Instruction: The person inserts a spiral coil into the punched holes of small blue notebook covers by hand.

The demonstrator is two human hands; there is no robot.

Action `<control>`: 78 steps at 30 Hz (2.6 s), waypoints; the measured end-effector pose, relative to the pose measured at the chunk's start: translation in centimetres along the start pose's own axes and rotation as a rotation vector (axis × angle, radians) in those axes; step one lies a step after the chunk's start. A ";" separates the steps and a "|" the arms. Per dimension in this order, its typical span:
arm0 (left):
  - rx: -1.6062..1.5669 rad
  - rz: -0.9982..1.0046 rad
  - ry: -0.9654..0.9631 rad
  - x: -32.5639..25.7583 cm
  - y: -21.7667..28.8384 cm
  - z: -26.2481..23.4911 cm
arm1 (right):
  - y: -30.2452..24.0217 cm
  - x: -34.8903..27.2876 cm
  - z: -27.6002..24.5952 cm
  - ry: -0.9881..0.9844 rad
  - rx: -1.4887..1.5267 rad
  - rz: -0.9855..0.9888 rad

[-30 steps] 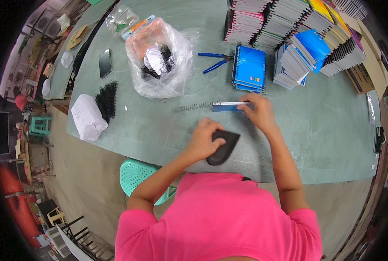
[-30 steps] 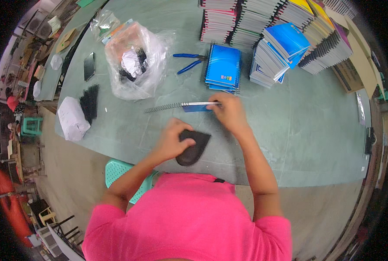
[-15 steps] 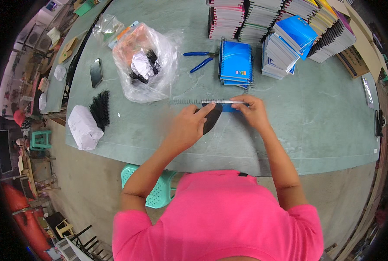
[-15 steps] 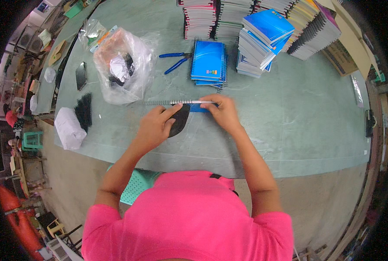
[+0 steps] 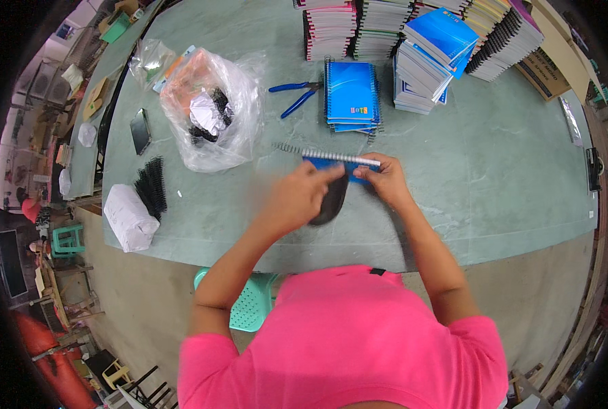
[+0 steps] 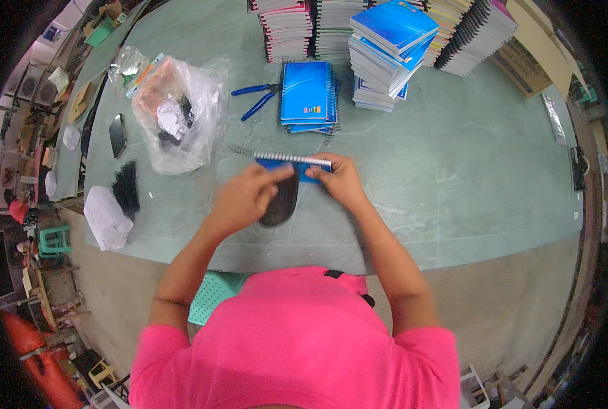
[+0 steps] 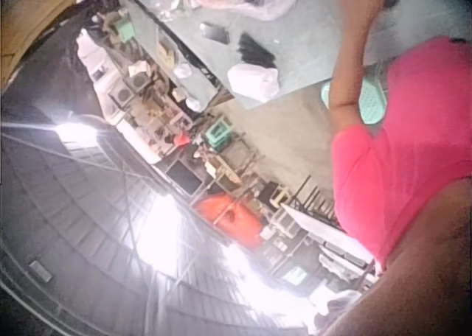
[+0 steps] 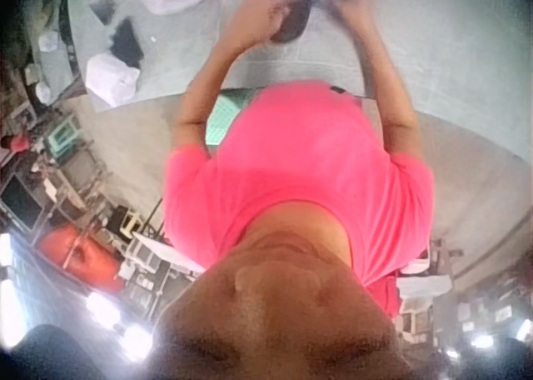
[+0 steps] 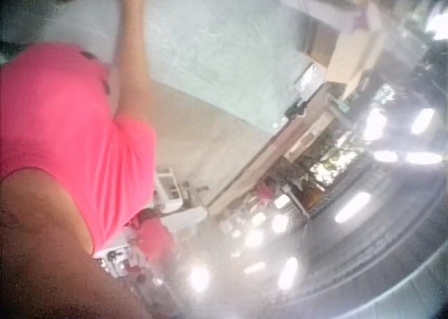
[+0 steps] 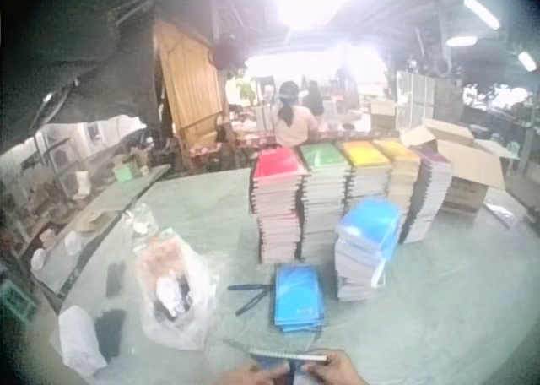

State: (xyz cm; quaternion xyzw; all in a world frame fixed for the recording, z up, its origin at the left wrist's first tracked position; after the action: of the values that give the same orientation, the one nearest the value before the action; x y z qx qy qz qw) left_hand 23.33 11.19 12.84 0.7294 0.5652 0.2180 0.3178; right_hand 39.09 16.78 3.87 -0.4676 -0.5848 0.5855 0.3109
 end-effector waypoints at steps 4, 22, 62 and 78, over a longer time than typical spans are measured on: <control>-0.144 0.117 0.392 0.5 2.3 -3.7 | -0.9 -0.1 -0.2 0.018 -0.004 -0.091; 0.064 0.278 0.061 -0.2 2.0 3.2 | -1.5 -0.4 -0.2 -0.024 0.047 -0.247; 0.001 0.347 0.177 4.7 2.0 2.4 | -0.1 -1.0 0.1 0.138 -0.242 -0.200; 0.177 0.673 0.652 9.1 3.5 -7.7 | -20.5 -0.5 -15.5 0.793 -0.807 -0.758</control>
State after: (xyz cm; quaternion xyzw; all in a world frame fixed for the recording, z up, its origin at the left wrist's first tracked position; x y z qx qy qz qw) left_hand 22.94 21.07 20.38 0.7896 0.3844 0.4774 -0.0279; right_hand 49.67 24.93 25.89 -0.4889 -0.7225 -0.0435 0.4868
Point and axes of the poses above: each hand's wrist, its own x-axis towards the middle knuckle, its own z-axis out of the palm, y = z × x, the point moved 7 cm from there along x, towards the middle knuckle, and after that the axes turned 7 degrees about -x, right-handed, at the moved point
